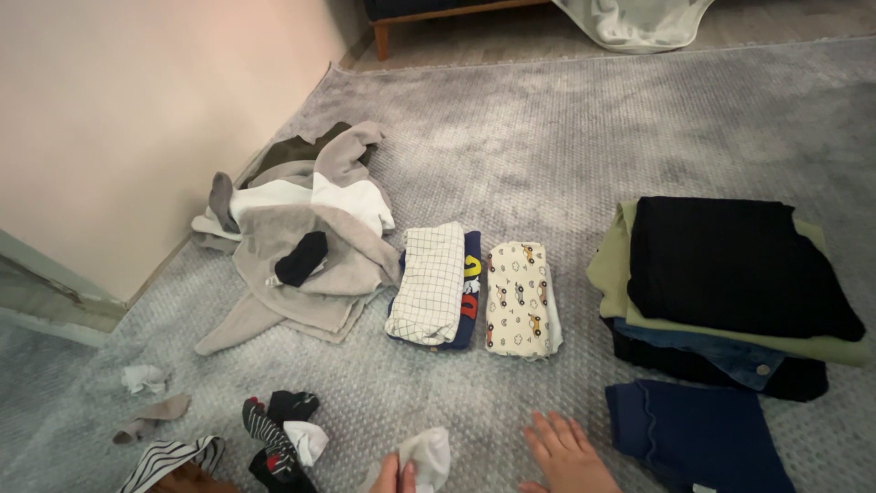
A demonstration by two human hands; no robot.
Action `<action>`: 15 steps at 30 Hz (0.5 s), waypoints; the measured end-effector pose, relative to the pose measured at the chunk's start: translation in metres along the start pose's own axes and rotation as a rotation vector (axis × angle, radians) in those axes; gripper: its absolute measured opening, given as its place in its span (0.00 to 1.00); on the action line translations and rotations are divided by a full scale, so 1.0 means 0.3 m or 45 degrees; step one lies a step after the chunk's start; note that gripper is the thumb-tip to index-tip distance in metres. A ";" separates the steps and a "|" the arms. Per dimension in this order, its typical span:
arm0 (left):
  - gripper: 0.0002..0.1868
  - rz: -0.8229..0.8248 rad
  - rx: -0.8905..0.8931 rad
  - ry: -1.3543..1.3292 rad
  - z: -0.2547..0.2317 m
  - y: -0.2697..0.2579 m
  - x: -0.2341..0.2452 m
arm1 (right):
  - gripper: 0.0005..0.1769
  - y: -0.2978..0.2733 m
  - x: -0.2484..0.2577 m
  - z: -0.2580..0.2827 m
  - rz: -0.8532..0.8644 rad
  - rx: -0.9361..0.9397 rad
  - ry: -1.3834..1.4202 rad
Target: Fold and pair socks and small clothing items.
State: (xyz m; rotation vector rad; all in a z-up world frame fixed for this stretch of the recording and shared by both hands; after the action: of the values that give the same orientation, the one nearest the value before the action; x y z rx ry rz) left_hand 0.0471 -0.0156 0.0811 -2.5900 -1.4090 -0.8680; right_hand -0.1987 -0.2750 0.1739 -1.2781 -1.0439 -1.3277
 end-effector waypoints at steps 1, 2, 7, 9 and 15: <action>0.16 0.039 0.025 -0.001 0.002 0.000 -0.004 | 0.51 0.001 0.051 0.018 -0.026 0.008 -0.008; 0.16 0.078 0.050 -0.001 0.005 0.000 -0.008 | 0.52 0.002 0.103 0.036 -0.051 0.016 -0.016; 0.14 -0.005 -0.121 -0.067 0.109 0.012 -0.092 | 0.52 0.006 0.018 0.014 0.378 -0.161 0.144; 0.13 -0.077 -0.263 -0.107 0.119 0.041 -0.109 | 0.52 0.035 -0.024 -0.003 0.304 -0.150 0.136; 0.13 -0.053 -0.059 0.104 -0.029 0.048 -0.077 | 0.52 0.059 0.000 -0.004 0.211 -0.102 0.161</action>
State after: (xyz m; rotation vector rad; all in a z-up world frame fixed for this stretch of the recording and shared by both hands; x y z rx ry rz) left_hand 0.0449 -0.0443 0.0796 -2.5344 -1.4426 -1.0120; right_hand -0.1813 -0.2788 0.1731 -1.2929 -0.7869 -1.3157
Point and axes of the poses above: each hand's wrist, its own y-axis towards the middle knuckle, its own x-axis out of the back of the hand, z = x × y, the point moved 6 cm from there along y, towards the middle knuckle, and after that the axes turned 1 degree about x, right-handed, at the moved point
